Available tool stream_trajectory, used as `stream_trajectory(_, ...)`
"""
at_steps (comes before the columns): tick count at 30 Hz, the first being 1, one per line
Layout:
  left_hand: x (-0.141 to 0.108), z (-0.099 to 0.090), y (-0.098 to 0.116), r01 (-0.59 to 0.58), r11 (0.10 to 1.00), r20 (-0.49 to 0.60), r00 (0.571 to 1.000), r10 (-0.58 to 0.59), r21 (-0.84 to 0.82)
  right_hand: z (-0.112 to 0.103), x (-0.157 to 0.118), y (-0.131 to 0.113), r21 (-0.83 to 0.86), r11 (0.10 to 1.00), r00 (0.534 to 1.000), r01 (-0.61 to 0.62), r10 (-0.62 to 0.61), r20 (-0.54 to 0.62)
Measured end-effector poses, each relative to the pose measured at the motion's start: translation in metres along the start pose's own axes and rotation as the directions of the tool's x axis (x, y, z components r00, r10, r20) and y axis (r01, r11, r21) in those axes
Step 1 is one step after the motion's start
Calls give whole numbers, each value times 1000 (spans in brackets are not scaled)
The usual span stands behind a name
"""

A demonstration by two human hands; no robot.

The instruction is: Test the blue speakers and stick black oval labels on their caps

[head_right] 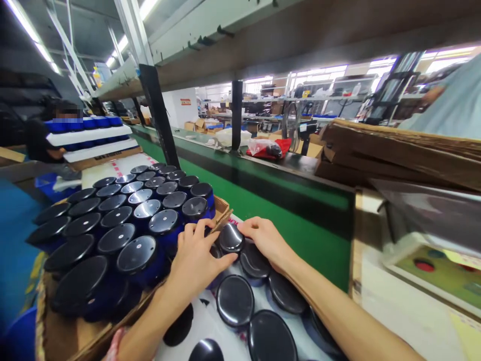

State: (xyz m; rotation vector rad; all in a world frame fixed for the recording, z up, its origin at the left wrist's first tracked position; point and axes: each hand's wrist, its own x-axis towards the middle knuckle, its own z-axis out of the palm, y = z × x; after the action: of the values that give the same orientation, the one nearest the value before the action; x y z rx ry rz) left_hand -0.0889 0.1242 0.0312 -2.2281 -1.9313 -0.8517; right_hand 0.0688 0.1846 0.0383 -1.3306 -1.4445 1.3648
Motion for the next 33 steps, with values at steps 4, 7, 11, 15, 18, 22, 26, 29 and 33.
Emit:
stream_trajectory(4,0,1,0,29,999,18,999,-29,-42,-1,-3,-1,-14,1000,1000,-1,1,-5)
stream_trajectory(7,0,0,1,45,998,34,999,-43,-49,0,-5,-2,-52,999,1000,11,-11,-4)
stream_trajectory(11,0,-2,1,66,996,57,996,-63,-56,0,-6,-3,-140,989,999,38,-41,-21)
stream_trajectory(15,0,-4,2,75,996,72,995,-71,-53,1,-5,-2,-262,962,994,77,-95,-59)
stream_trajectory(18,0,-4,3,75,996,85,994,-71,-51,1,-5,0,-337,935,988,109,-139,-67)
stream_trajectory(22,1,-3,2,80,995,87,993,-75,-63,1,-6,1,-411,900,980,147,-190,-64)
stream_trajectory(26,1,-3,1,85,994,91,993,-78,-68,2,-7,0,-461,870,972,174,-226,-59)
stream_trajectory(29,0,-3,1,88,994,85,993,-82,-71,3,-7,0,-487,852,967,190,-248,-56)
stream_trajectory(33,0,-3,1,79,994,76,994,-74,-69,3,-6,1,-515,830,960,214,-275,-45)
